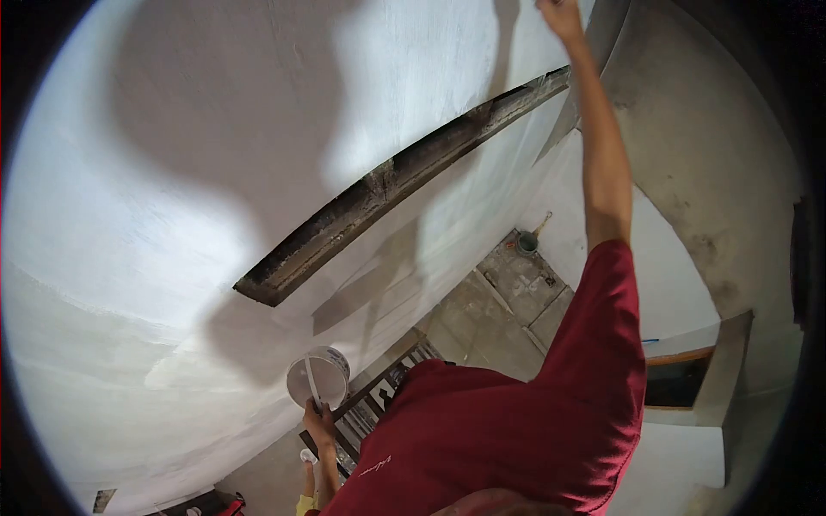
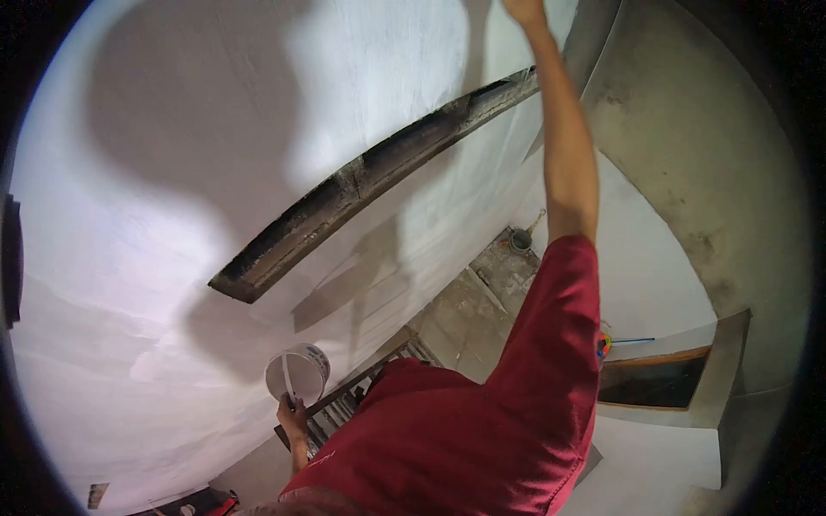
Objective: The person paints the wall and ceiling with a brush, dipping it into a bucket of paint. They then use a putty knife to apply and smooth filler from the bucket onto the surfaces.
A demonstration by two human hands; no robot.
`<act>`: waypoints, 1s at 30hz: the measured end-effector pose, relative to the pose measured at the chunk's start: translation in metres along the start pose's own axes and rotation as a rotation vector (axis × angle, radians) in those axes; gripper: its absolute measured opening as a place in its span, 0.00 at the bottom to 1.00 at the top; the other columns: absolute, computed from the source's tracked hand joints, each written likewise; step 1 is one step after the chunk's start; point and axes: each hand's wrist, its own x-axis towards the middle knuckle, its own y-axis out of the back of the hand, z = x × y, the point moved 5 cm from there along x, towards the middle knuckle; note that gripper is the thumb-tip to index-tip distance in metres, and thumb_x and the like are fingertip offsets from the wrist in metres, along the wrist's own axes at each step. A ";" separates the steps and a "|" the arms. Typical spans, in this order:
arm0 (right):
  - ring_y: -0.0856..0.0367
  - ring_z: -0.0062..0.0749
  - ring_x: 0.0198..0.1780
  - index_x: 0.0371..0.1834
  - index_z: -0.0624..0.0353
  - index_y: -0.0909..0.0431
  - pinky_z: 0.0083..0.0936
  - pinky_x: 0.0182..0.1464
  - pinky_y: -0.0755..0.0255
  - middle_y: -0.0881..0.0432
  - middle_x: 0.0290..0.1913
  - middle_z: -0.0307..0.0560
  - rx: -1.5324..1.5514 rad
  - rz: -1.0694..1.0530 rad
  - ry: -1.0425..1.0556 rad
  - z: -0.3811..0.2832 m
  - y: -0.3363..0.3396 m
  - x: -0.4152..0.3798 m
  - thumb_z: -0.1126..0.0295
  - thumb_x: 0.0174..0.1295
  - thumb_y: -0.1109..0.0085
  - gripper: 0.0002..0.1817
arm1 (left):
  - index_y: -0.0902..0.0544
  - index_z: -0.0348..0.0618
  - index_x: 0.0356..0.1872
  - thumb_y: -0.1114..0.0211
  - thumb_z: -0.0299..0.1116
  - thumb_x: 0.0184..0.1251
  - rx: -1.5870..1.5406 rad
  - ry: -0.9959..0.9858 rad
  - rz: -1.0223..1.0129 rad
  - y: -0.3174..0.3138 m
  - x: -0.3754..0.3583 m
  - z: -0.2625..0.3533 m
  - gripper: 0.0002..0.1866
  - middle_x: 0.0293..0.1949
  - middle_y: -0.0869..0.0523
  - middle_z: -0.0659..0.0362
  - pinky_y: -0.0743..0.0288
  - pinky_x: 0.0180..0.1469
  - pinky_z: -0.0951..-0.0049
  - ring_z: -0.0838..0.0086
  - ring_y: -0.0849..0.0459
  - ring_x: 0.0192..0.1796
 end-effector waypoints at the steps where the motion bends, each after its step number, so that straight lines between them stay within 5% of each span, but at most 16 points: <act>1: 0.23 0.18 0.38 0.49 0.60 0.17 0.20 0.43 0.26 0.13 0.39 0.52 -0.148 -0.049 -0.094 0.021 -0.024 -0.029 0.70 0.63 0.43 0.13 | 0.22 0.32 0.46 0.35 0.27 0.56 0.006 0.021 -0.016 -0.001 -0.001 -0.004 0.16 0.26 0.20 0.47 0.28 0.33 0.62 0.59 0.21 0.27; 2: 0.32 0.16 0.27 0.54 0.49 0.18 0.22 0.33 0.30 0.17 0.37 0.24 0.045 -0.081 -0.177 0.056 -0.057 -0.068 0.58 0.66 0.42 0.16 | 0.22 0.32 0.46 0.35 0.26 0.56 -0.011 0.008 -0.004 -0.002 -0.001 -0.003 0.16 0.27 0.19 0.47 0.28 0.33 0.62 0.58 0.20 0.27; 3: 0.38 0.14 0.26 0.56 0.51 0.20 0.21 0.28 0.35 0.43 0.33 0.22 -0.078 -0.061 -0.293 -0.041 -0.063 -0.104 0.59 0.67 0.43 0.17 | 0.22 0.32 0.46 0.35 0.26 0.56 -0.025 -0.005 0.009 -0.001 -0.001 -0.001 0.16 0.27 0.19 0.47 0.28 0.33 0.62 0.58 0.20 0.28; 4: 0.38 0.18 0.20 0.55 0.47 0.19 0.25 0.23 0.37 0.27 0.15 0.46 -0.086 -0.049 -0.284 -0.058 -0.071 -0.134 0.57 0.65 0.44 0.17 | 0.22 0.32 0.46 0.35 0.26 0.56 -0.038 -0.014 0.020 0.000 -0.003 0.000 0.16 0.28 0.18 0.47 0.27 0.33 0.62 0.58 0.19 0.28; 5: 0.26 0.20 0.23 0.54 0.48 0.19 0.26 0.28 0.31 0.21 0.22 0.57 -0.083 -0.115 -0.386 -0.060 -0.076 -0.166 0.59 0.66 0.45 0.16 | 0.22 0.32 0.46 0.35 0.26 0.56 -0.026 -0.012 0.008 0.001 -0.002 0.004 0.16 0.28 0.18 0.46 0.27 0.34 0.62 0.57 0.18 0.29; 6: 0.35 0.13 0.26 0.58 0.55 0.23 0.21 0.28 0.33 0.31 0.19 0.53 -0.003 -0.014 -0.162 -0.054 -0.088 -0.195 0.63 0.68 0.45 0.17 | 0.22 0.32 0.46 0.35 0.26 0.56 -0.019 -0.011 -0.002 0.002 -0.002 0.012 0.16 0.29 0.17 0.46 0.26 0.34 0.62 0.56 0.18 0.30; 7: 0.26 0.14 0.31 0.57 0.54 0.21 0.20 0.35 0.28 0.16 0.29 0.54 -0.027 -0.085 -0.283 -0.050 -0.095 -0.224 0.65 0.69 0.47 0.16 | 0.22 0.32 0.46 0.36 0.26 0.56 -0.004 -0.009 -0.019 0.005 -0.003 0.014 0.16 0.30 0.17 0.46 0.26 0.35 0.61 0.55 0.17 0.31; 9: 0.19 0.19 0.38 0.54 0.54 0.19 0.23 0.44 0.25 0.13 0.37 0.53 -0.081 -0.318 -0.491 -0.055 -0.092 -0.263 0.65 0.66 0.43 0.15 | 0.22 0.33 0.46 0.36 0.26 0.57 0.009 -0.021 -0.023 0.004 -0.002 0.010 0.16 0.30 0.17 0.45 0.26 0.35 0.60 0.53 0.17 0.32; 15: 0.15 0.42 0.42 0.46 0.49 0.15 0.32 0.49 0.24 0.15 0.41 0.55 -0.209 -0.936 -0.473 0.011 -0.075 -0.275 0.62 0.55 0.40 0.15 | 0.23 0.32 0.46 0.36 0.27 0.56 0.016 -0.093 -0.007 0.002 -0.007 0.001 0.16 0.31 0.17 0.43 0.26 0.37 0.57 0.48 0.17 0.34; 17: 0.16 0.39 0.38 0.43 0.51 0.14 0.33 0.46 0.24 0.14 0.40 0.54 -0.416 -0.887 -0.572 0.028 -0.064 -0.190 0.63 0.52 0.40 0.15 | 0.23 0.31 0.45 0.36 0.27 0.56 -0.002 -0.087 0.005 0.001 -0.002 0.003 0.16 0.31 0.17 0.42 0.27 0.37 0.57 0.48 0.17 0.35; 22: 0.19 0.27 0.33 0.48 0.51 0.15 0.32 0.41 0.25 0.14 0.33 0.54 -0.393 -0.485 -0.131 0.068 -0.004 -0.016 0.52 0.63 0.41 0.18 | 0.23 0.30 0.45 0.36 0.26 0.56 0.025 -0.065 0.011 0.002 -0.003 0.001 0.16 0.31 0.17 0.42 0.27 0.37 0.58 0.49 0.18 0.33; 25: 0.19 0.22 0.39 0.49 0.59 0.17 0.23 0.45 0.25 0.13 0.40 0.54 -0.277 -0.123 -0.391 -0.007 0.010 -0.031 0.67 0.64 0.44 0.14 | 0.23 0.30 0.45 0.36 0.25 0.56 -0.023 0.018 -0.035 0.000 -0.002 -0.004 0.16 0.30 0.18 0.43 0.27 0.36 0.60 0.53 0.18 0.31; 26: 0.22 0.20 0.28 0.52 0.47 0.18 0.30 0.34 0.27 0.16 0.27 0.55 -0.348 -0.031 -0.231 0.040 0.004 -0.055 0.52 0.64 0.42 0.18 | 0.23 0.30 0.45 0.36 0.25 0.56 -0.027 0.024 -0.034 0.002 -0.004 -0.001 0.15 0.30 0.18 0.43 0.27 0.36 0.60 0.54 0.18 0.31; 27: 0.31 0.15 0.24 0.54 0.44 0.19 0.26 0.27 0.32 0.23 0.19 0.52 -0.263 0.061 -0.161 0.039 -0.017 -0.085 0.52 0.65 0.42 0.18 | 0.23 0.30 0.45 0.36 0.25 0.56 -0.031 0.026 -0.034 0.004 -0.005 0.004 0.15 0.30 0.18 0.44 0.27 0.36 0.61 0.55 0.18 0.30; 29: 0.30 0.16 0.24 0.53 0.50 0.19 0.28 0.28 0.31 0.22 0.20 0.56 -0.231 -0.080 -0.448 0.047 -0.052 -0.161 0.57 0.65 0.42 0.17 | 0.23 0.30 0.45 0.36 0.25 0.56 -0.025 0.017 -0.037 0.002 -0.001 0.009 0.15 0.29 0.18 0.44 0.27 0.35 0.62 0.56 0.18 0.30; 30: 0.15 0.39 0.29 0.51 0.50 0.18 0.32 0.34 0.25 0.19 0.26 0.60 -0.238 -0.084 -0.510 0.035 -0.062 -0.196 0.52 0.63 0.43 0.19 | 0.23 0.31 0.45 0.37 0.25 0.56 -0.012 0.009 -0.043 0.002 0.000 0.009 0.15 0.29 0.18 0.44 0.27 0.36 0.62 0.56 0.18 0.30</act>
